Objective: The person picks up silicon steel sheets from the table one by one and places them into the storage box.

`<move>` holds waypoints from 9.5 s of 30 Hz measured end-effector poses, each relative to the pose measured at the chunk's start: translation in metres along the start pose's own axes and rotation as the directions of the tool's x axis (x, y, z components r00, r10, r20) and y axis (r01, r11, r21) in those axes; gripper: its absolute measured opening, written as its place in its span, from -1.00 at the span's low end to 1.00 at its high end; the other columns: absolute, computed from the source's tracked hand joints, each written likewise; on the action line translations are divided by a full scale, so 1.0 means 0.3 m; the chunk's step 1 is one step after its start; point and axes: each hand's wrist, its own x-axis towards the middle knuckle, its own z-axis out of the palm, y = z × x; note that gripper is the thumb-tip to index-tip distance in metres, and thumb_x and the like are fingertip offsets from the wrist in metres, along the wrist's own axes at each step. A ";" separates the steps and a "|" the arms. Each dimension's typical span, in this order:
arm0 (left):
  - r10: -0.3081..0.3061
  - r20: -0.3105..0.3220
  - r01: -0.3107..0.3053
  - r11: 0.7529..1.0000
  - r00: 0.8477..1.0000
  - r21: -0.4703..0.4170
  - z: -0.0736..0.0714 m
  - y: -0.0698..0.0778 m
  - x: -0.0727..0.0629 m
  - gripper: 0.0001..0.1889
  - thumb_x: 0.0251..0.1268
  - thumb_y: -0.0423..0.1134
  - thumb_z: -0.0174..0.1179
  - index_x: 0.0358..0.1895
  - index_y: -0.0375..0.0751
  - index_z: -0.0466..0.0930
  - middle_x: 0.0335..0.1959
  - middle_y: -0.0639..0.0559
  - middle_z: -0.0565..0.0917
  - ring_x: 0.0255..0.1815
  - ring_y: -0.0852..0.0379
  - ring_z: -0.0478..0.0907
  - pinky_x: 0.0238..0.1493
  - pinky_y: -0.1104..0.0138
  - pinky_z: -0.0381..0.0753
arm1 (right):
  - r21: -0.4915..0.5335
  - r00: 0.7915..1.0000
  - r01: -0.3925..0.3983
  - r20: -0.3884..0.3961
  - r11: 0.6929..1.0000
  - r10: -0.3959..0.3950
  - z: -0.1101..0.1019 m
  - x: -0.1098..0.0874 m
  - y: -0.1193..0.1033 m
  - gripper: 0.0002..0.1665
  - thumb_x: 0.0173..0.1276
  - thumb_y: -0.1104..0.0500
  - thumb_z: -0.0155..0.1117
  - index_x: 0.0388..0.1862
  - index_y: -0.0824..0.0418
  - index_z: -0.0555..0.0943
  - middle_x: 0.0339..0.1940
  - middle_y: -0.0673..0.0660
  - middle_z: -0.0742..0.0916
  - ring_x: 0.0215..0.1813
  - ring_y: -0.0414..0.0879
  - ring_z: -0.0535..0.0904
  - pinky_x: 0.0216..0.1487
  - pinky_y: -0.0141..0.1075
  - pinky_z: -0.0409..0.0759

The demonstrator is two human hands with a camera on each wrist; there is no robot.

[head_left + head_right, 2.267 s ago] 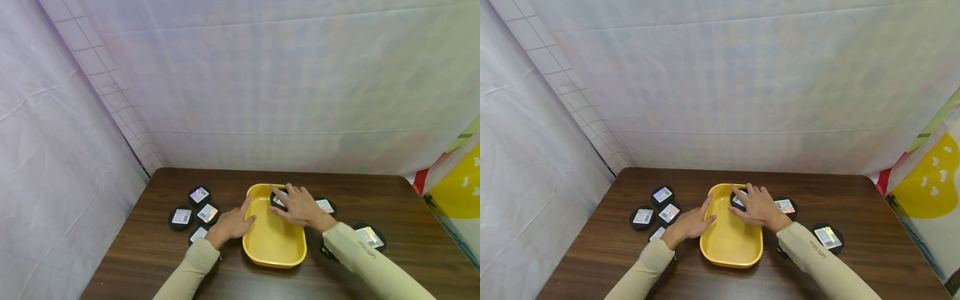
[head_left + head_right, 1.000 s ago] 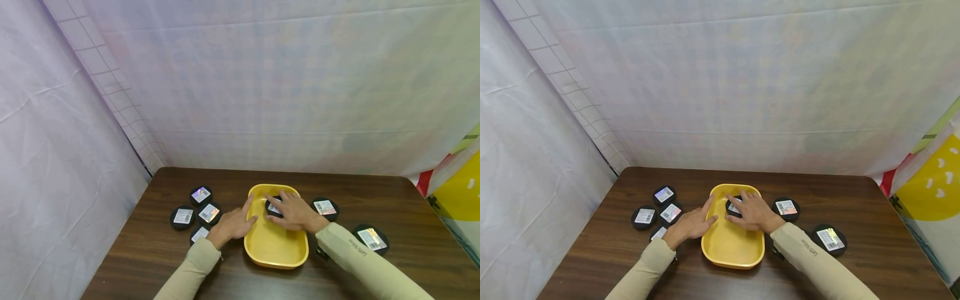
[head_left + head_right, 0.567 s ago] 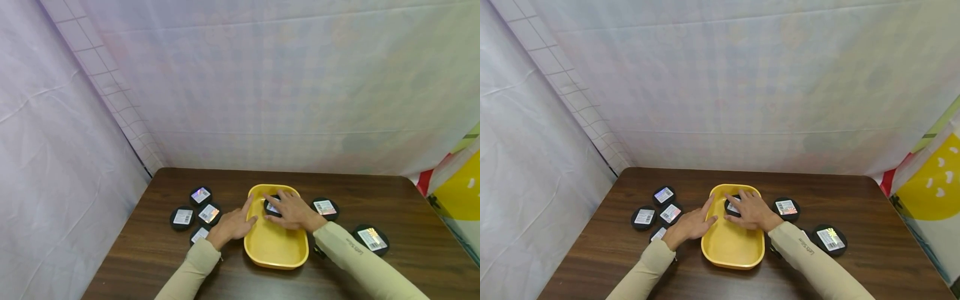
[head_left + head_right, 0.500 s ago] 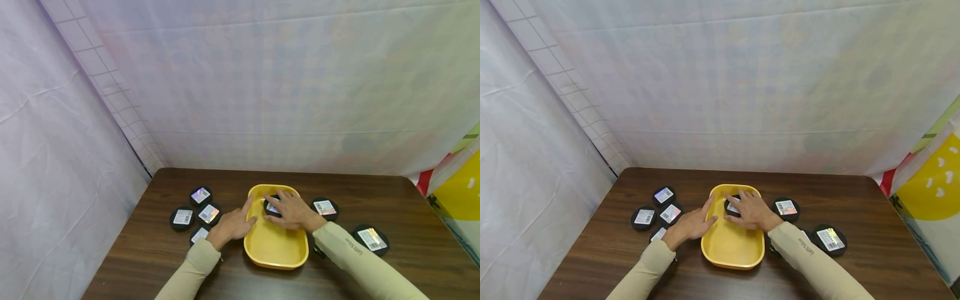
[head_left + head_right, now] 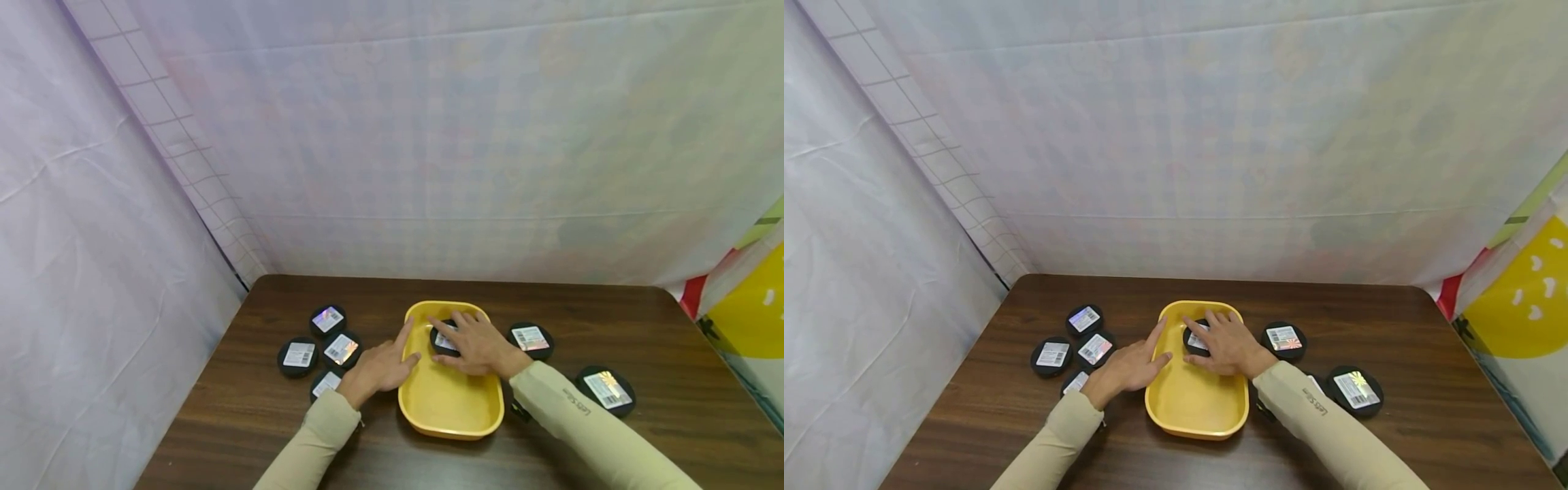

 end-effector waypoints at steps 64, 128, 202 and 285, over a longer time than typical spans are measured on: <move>0.017 -0.026 -0.017 1.000 1.000 0.000 -0.006 0.014 -0.009 -0.20 0.50 0.20 -0.12 0.62 0.21 -0.33 0.27 -0.21 0.56 0.12 -0.16 0.60 0.07 0.02 0.53 | -0.020 0.975 0.013 -0.220 1.000 -0.017 -0.079 -0.049 0.039 -0.27 0.45 -0.22 0.14 0.50 0.03 0.35 0.09 0.20 0.58 0.03 0.11 0.49 0.05 0.06 0.41; 0.011 -0.023 -0.011 1.000 1.000 -0.028 0.002 0.004 -0.005 -0.21 0.51 0.20 -0.12 0.62 0.23 -0.34 0.24 -0.20 0.58 0.02 -0.10 0.61 0.01 0.04 0.53 | 0.045 0.942 -0.240 -0.231 0.970 0.244 -0.100 -0.268 0.235 -0.18 0.49 -0.30 0.02 0.58 0.05 0.20 0.22 0.34 0.54 0.19 0.26 0.48 0.14 0.25 0.37; -0.008 -0.008 0.008 0.999 1.000 -0.047 -0.003 0.008 -0.004 -0.21 0.49 0.20 -0.09 0.61 0.29 -0.32 0.20 -0.21 0.60 -0.07 -0.08 0.62 0.01 0.04 0.53 | 0.071 0.916 -0.398 0.076 0.915 0.393 0.078 -0.271 0.328 0.03 0.31 -0.49 0.07 0.46 0.22 0.32 0.18 0.43 0.49 0.07 0.37 0.55 0.02 0.31 0.42; 0.004 -0.023 -0.004 1.000 1.000 0.005 -0.001 0.012 0.003 -0.18 0.49 0.19 -0.09 0.62 0.24 -0.36 0.13 -0.20 0.65 -0.10 -0.07 0.64 -0.07 0.06 0.55 | -0.001 0.943 -0.320 -0.100 0.947 0.318 -0.107 -0.227 0.237 -0.07 0.42 -0.39 -0.01 0.56 0.13 0.21 0.09 0.40 0.58 0.00 0.25 0.57 -0.03 0.16 0.38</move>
